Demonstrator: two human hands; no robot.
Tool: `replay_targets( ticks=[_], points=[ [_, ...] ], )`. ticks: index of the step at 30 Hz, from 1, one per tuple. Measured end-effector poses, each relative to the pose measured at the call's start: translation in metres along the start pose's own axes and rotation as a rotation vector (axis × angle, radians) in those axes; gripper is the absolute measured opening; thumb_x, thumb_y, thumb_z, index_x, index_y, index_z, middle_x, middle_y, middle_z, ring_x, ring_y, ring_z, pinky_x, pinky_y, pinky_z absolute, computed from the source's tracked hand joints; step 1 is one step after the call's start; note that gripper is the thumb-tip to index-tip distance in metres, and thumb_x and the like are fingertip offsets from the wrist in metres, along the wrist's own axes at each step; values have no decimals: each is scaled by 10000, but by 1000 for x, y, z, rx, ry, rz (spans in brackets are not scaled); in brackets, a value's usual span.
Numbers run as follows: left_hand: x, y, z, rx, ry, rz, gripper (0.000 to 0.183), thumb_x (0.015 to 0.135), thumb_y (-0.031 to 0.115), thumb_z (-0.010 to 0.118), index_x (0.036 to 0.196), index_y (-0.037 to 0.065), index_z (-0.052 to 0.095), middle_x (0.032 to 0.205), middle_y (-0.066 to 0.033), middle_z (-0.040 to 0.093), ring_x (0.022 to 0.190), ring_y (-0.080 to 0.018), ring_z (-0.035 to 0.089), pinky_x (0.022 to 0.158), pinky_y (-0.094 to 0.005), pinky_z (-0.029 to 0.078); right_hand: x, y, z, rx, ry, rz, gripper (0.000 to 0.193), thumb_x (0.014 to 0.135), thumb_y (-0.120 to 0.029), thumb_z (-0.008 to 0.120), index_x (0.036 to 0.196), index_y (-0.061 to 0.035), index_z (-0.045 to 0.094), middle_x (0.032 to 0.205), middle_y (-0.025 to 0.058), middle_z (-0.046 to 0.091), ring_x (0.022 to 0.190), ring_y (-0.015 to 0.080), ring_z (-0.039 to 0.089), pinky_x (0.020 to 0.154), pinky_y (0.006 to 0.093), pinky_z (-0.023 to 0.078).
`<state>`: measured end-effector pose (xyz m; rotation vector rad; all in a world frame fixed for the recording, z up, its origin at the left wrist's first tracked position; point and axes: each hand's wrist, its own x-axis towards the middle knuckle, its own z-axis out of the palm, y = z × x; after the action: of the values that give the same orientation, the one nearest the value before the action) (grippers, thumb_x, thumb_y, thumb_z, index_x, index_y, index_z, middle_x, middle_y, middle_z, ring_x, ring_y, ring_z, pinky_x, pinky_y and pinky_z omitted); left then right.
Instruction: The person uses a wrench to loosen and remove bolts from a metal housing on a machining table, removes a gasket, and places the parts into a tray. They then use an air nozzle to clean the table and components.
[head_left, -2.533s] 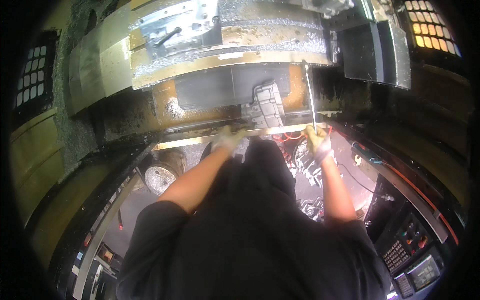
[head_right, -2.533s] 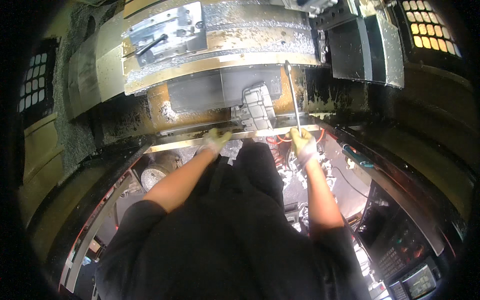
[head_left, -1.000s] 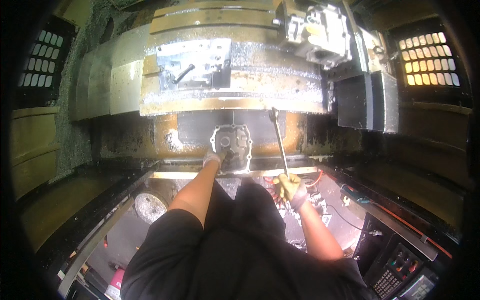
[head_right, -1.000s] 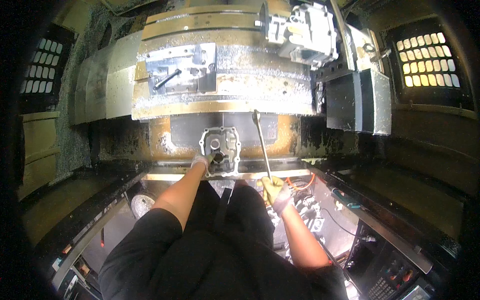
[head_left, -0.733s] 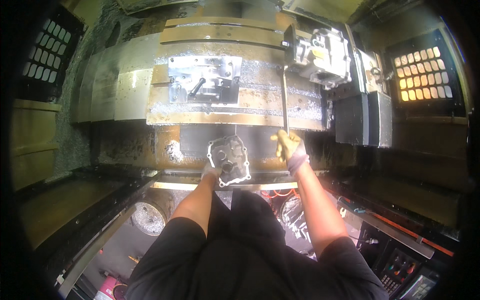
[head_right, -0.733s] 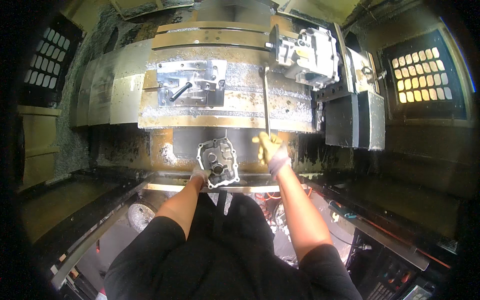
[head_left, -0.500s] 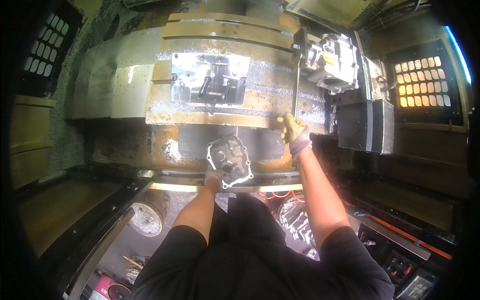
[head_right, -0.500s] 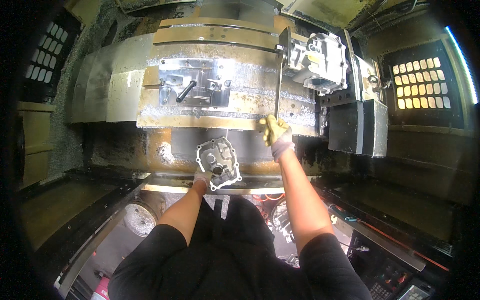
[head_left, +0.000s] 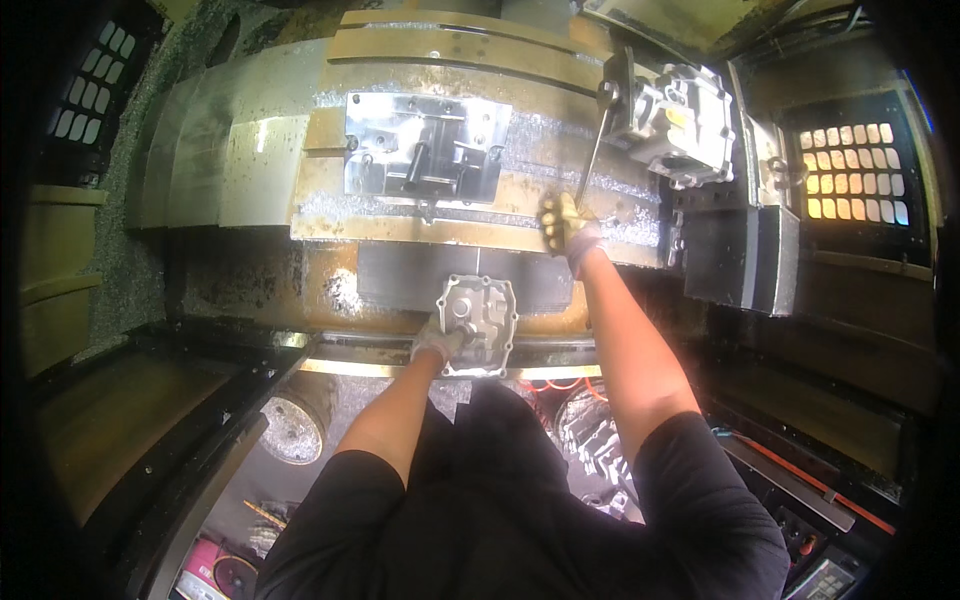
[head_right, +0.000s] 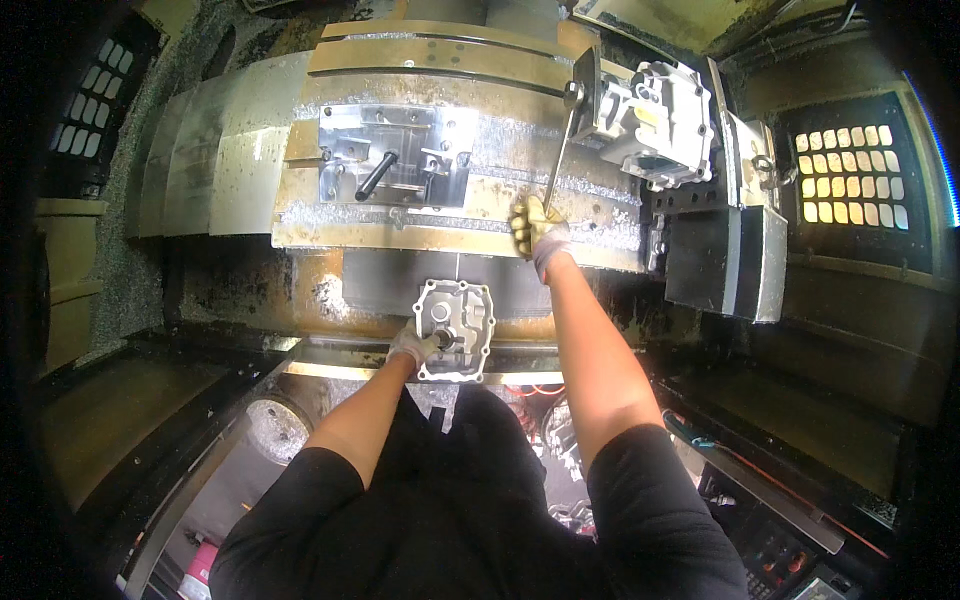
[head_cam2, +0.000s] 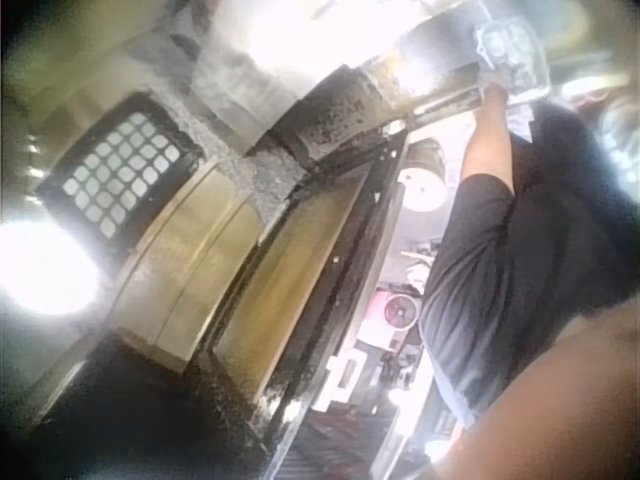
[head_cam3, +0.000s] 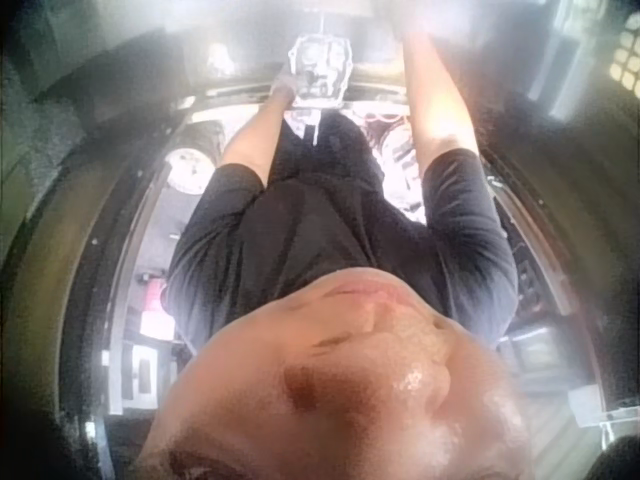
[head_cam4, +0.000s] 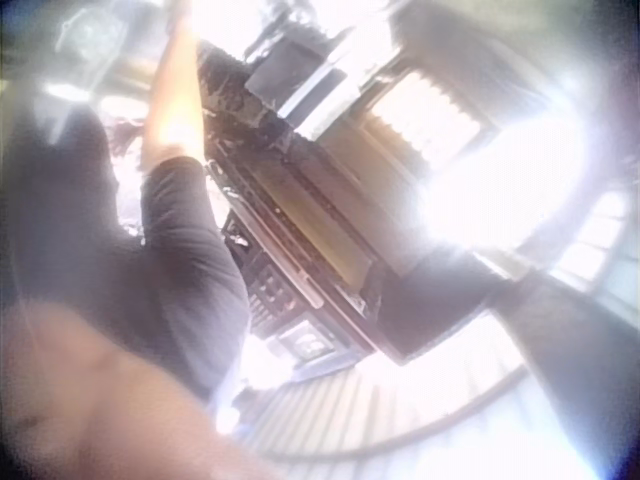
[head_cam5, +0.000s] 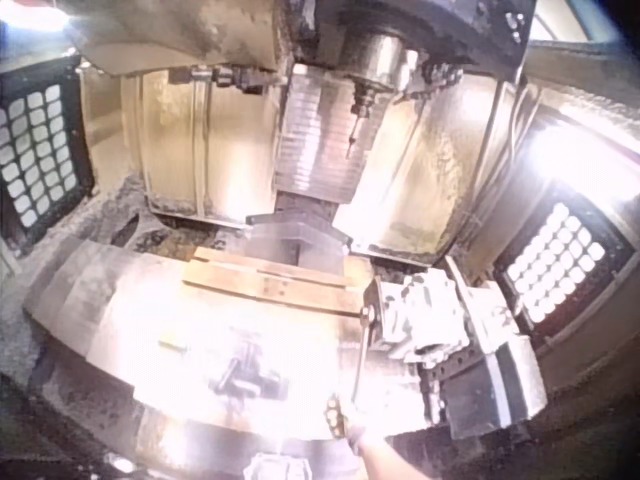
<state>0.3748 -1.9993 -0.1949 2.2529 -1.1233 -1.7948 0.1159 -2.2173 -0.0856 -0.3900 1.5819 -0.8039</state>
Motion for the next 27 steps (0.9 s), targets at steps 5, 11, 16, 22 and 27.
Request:
replay_targets(
  ticks=[5, 11, 16, 22, 27],
  points=[
    [24, -25, 7, -58, 48, 17, 627, 806, 347, 836, 1283, -6, 631, 1210, -204, 727, 1105, -315, 702, 958, -400, 536, -18, -7, 17, -50, 110, 10, 456, 962, -564, 664, 777, -148, 640, 521, -17, 488, 380, 125, 385, 364, 297, 322],
    [51, -47, 21, -143, 79, 15, 668, 773, 361, 845, 1296, 4, 631, 1216, -198, 721, 1112, -304, 689, 977, -387, 527, -12, -9, 17, -60, 182, 124, 522, 956, -645, 622, 749, -167, 588, 507, -17, 418, 389, 145, 344, 387, 316, 301],
    [15, -18, -16, -177, -53, -48, 810, 741, 472, 834, 1384, 49, 581, 1313, -197, 679, 1252, -338, 637, 1063, -393, 485, -25, -24, 12, -130, 196, 251, 573, 961, -693, 569, 699, -183, 559, 501, -28, 371, 417, 164, 340, 418, 326, 282],
    [30, -37, -6, -177, -76, -36, 812, 781, 523, 803, 1400, 49, 574, 1413, -203, 612, 1330, -337, 577, 1107, -408, 455, -29, -27, 22, -184, 195, 252, 603, 1002, -693, 480, 665, -195, 522, 483, -35, 343, 406, 166, 340, 404, 340, 249],
    [14, -22, -30, -65, -22, -168, 967, 744, 564, 790, 1459, -18, 501, 1450, -235, 575, 1357, -354, 553, 1136, -392, 437, -29, -27, 24, -200, 156, 221, 565, 998, -681, 503, 694, -206, 536, 541, -38, 411, 467, 164, 416, 427, 332, 295]
  ],
)
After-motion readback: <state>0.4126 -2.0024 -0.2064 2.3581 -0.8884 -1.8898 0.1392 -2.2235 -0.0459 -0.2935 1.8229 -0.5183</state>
